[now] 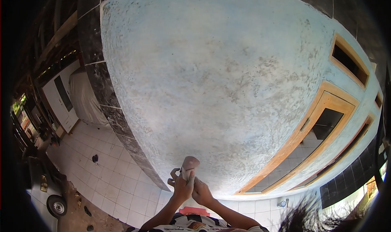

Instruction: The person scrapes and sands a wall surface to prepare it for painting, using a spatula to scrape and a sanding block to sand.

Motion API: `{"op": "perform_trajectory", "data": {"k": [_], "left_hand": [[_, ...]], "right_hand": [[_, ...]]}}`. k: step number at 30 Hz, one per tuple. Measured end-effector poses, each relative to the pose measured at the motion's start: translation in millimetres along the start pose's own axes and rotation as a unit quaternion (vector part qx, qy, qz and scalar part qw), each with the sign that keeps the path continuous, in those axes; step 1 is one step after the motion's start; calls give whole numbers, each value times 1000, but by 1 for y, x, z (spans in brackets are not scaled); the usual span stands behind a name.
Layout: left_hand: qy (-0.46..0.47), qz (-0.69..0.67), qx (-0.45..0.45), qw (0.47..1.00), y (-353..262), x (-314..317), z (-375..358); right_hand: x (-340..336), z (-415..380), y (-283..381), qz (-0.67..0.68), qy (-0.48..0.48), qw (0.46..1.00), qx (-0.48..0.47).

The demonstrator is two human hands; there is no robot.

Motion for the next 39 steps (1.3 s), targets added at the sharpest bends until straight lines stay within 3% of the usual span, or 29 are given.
{"op": "perform_trajectory", "data": {"k": [2,3,5,6,7,8,9,10,12,14,18,19,20,21,22,25,27,31,33,38,39], "left_hand": [[9,145,74,987,-13,-10,-3],[26,189,40,981,-15,-17,-5],[-9,170,65,983,-8,-34,-5],[-37,174,60,982,-12,-44,-6],[-100,193,74,973,-11,-53,-3],[-165,209,87,960,-8,-61,-1],[-202,183,129,954,0,-72,5],[-239,156,169,943,8,-83,10],[-256,175,146,940,16,-102,11],[-282,216,98,930,15,-116,7],[-357,338,57,869,-5,-120,8],[-376,361,49,852,-7,-120,7],[-400,236,47,884,-5,-120,8],[-418,107,45,901,-2,-122,7],[-422,109,42,899,2,-123,7],[-423,137,35,895,4,-127,2],[-376,164,-37,911,-3,-128,-4],[-388,278,-40,878,36,-132,0],[-352,253,-31,901,45,-134,0],[-304,333,-47,891,1,-126,2],[-315,315,-14,895,5,-125,6]], "right_hand": [[-26,-10,2,-49,-53,991,113],[-48,-11,-2,-79,-119,988,51],[-118,-12,-1,-147,-164,970,103],[-162,-12,-23,-148,-233,961,24],[-216,-10,2,-215,-309,925,-49],[-270,-15,30,-257,-346,902,6],[-328,-18,36,-302,-427,851,-46],[-379,-17,79,-352,-484,784,-166],[-470,-18,131,-301,-595,697,-263],[-544,-20,181,-362,-604,640,-308],[-647,-19,204,-274,-661,641,-277],[-659,-18,201,-292,-674,641,-221],[-671,-17,198,-309,-684,639,-164],[-674,-10,194,-323,-673,633,-205],[-675,-8,189,-319,-672,636,-207],[-668,-7,178,-327,-656,648,-208],[-679,-9,173,-324,-648,656,-213],[-687,-16,158,-334,-634,671,-192],[-694,-26,149,-360,-598,700,-149],[-711,-29,130,-384,-574,710,-138],[-730,-34,118,-381,-584,705,-132]]}}
Point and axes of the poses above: each hand's wrist, its own z-axis towards the middle knuckle, its own x-axis out of the palm, y = z × x, the point moved 1 cm from there along z, towards the middle knuckle, and after that the axes turned 15 degrees about y, right-handed, at the moved point
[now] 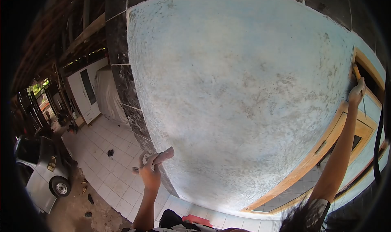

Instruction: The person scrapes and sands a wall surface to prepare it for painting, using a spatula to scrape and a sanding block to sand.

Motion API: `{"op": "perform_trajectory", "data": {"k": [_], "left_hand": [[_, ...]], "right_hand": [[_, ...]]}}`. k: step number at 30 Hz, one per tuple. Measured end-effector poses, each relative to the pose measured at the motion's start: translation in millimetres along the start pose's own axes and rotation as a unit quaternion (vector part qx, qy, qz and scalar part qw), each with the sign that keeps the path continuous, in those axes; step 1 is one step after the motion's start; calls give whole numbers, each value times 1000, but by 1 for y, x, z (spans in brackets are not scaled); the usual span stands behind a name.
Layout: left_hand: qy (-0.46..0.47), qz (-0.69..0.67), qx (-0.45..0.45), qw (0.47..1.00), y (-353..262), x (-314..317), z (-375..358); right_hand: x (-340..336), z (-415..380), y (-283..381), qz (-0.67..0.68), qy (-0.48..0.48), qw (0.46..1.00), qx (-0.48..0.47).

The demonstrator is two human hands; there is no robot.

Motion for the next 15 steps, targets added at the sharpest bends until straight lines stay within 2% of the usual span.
{"op": "perform_trajectory", "data": {"k": [3,5,7,9,10,11,13,15], "left_hand": [[-20,-29,23,999,-8,-3,9],[-38,-49,-18,998,-41,-21,21],[-27,-33,-20,999,-50,-27,37],[-127,-54,108,984,-40,-17,60],[-128,-51,105,985,-44,-22,72],[-160,-149,130,967,-52,-28,87],[-196,-244,153,938,-71,-45,110],[-151,-207,68,964,-88,-71,127]], "right_hand": [[5,0,-17,-9,-28,999,34],[6,6,-34,-49,-38,998,12],[6,3,-25,-24,-9,999,19],[12,0,-22,-36,-72,996,22],[13,0,-20,-32,-70,997,23],[14,0,-18,-15,-69,997,28],[10,4,-22,6,-70,997,31],[9,6,-36,-13,-23,999,48]]}}
Point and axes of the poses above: each hand's wrist, its own z-axis towards the middle knuckle, its own x-axis out of the palm, y = z × x, the point moved 1 cm from there along z, towards the middle knuckle, and after that the axes turned 15 degrees about y, right-handed, at the moved point
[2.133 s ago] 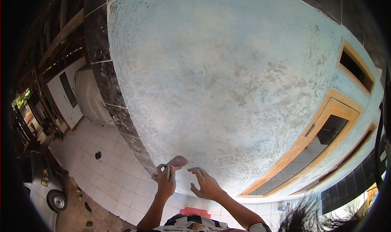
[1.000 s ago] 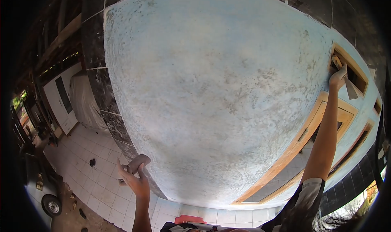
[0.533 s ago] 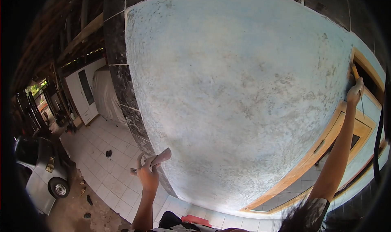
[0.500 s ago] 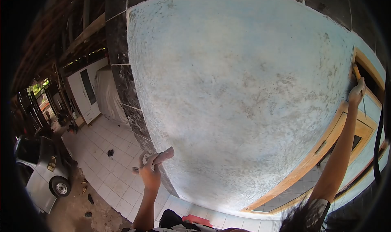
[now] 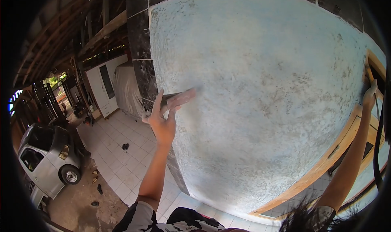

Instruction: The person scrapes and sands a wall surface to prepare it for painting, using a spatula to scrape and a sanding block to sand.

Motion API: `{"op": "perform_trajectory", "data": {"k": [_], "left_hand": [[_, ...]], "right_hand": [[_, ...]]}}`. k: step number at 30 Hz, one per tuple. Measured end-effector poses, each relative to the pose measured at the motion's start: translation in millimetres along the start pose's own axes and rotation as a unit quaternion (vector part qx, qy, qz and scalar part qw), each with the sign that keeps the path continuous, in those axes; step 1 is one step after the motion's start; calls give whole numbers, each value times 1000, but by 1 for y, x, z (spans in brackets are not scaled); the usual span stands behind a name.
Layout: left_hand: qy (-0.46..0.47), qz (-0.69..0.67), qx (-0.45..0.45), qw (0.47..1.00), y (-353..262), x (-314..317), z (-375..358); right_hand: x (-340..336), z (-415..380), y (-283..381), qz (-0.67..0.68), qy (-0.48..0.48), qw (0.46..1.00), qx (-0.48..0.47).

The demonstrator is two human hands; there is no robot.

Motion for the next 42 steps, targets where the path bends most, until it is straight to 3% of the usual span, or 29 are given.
{"op": "perform_trajectory", "data": {"k": [1,3,6,10,12,15,16,19,23,25,29,31,35,37,40,42], "left_hand": [[10,19,-29,999,-5,-4,14],[-56,-31,136,989,-11,-8,44],[-50,-32,223,973,-16,-11,81],[-94,-81,222,967,-60,-10,119],[-197,-37,360,911,-75,-3,150],[-195,34,406,892,-77,23,189],[-195,35,406,892,-81,32,187],[-78,-102,336,933,-90,54,179],[10,-115,337,934,-64,66,200],[-73,45,437,896,-66,64,197],[-52,97,515,850,-76,62,199],[108,-152,400,897,-77,71,200],[92,-87,399,908,-70,76,213],[-21,-59,350,935,-72,78,221],[-13,-17,402,915,-77,85,214],[6,-28,357,934,-75,72,221]], "right_hand": [[2,-1,1,-6,16,1000,6],[5,-5,6,-26,-51,997,-47],[7,2,-20,-60,-59,994,-68],[11,8,-41,-63,-77,992,-76],[11,5,-38,-78,-62,994,-50],[5,3,-15,-55,-33,995,-70],[1,1,-6,-43,-22,996,-76],[1,-5,8,-17,-2,997,-81],[8,-5,9,-63,-71,990,-104],[8,-7,7,-77,-85,988,-107],[3,-18,37,-60,-64,988,-130],[-1,-26,58,-50,-53,987,-146],[-5,-37,86,-38,-40,984,-168],[-7,-40,97,-35,-35,983,-175],[-9,-41,108,-32,-29,982,-184],[-11,-43,115,-31,-27,981,-190]]}}
Point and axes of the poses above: each hand's wrist, its own z-axis towards the middle knuckle, its own x-axis out of the palm, y = z × x, the point moved 1 cm from there along z, towards the middle knuckle, and after that the axes turned 15 degrees about y, right-handed, at the moved point
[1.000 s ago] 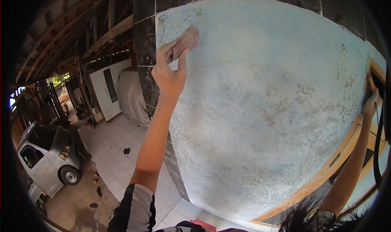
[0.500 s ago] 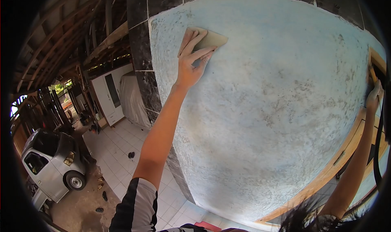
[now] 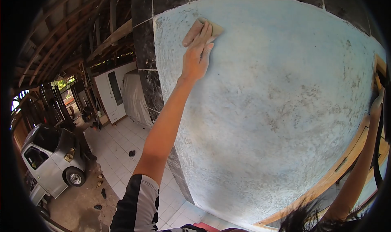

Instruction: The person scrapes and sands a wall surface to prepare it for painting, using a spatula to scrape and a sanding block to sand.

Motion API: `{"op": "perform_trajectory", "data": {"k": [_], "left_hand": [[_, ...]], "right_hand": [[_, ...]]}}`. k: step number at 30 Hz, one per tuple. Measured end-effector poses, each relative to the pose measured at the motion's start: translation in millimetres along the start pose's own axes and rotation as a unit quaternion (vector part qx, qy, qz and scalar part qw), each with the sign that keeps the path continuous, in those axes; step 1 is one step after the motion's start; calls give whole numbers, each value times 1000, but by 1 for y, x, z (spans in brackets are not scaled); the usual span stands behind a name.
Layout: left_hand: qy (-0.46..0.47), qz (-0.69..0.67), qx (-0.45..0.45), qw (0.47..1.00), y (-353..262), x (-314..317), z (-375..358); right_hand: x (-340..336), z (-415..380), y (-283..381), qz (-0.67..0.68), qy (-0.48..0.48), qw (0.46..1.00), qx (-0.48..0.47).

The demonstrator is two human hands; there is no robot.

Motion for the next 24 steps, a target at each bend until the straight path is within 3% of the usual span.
{"op": "perform_trajectory", "data": {"k": [2,4,5,7,8,10,12,14,18,20,21,22,24], "left_hand": [[11,-18,-49,999,22,-16,11],[-72,-46,-228,970,52,-29,31],[-72,-46,-228,970,53,-26,33],[9,106,44,993,31,-23,38],[8,107,48,993,38,-25,44],[-29,16,-150,988,71,-37,51],[-26,-66,-241,968,85,-54,64],[-33,77,-24,996,77,-40,64],[18,71,-34,997,83,-55,53],[-73,-49,-284,955,121,-73,67],[-67,51,-165,983,141,-64,64],[-68,52,-162,983,122,-63,62],[3,175,55,983,87,-54,48]], "right_hand": [[-3,2,7,0,3,1000,-6],[-5,2,19,-4,4,1000,-14],[-5,4,23,-4,4,1000,-16],[-7,7,30,1,7,1000,-23],[-9,7,34,6,5,1000,-25],[-6,8,39,4,11,1000,-20],[-10,7,47,-38,-9,999,-19],[-9,8,36,-25,-5,1000,-14],[0,6,-22,15,7,1000,22],[4,3,-46,25,11,999,43],[5,-1,-51,30,12,998,50],[5,-1,-51,30,11,998,50],[4,-4,-42,27,7,999,39]]}}
Point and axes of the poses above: each hand's wrist, its own z-axis towards the middle knuckle, its own x-axis out of the palm, y = z × x, the point moved 1 cm from there along z, towards the middle knuckle, and after that the axes turned 15 degrees about y, right-handed, at the moved point
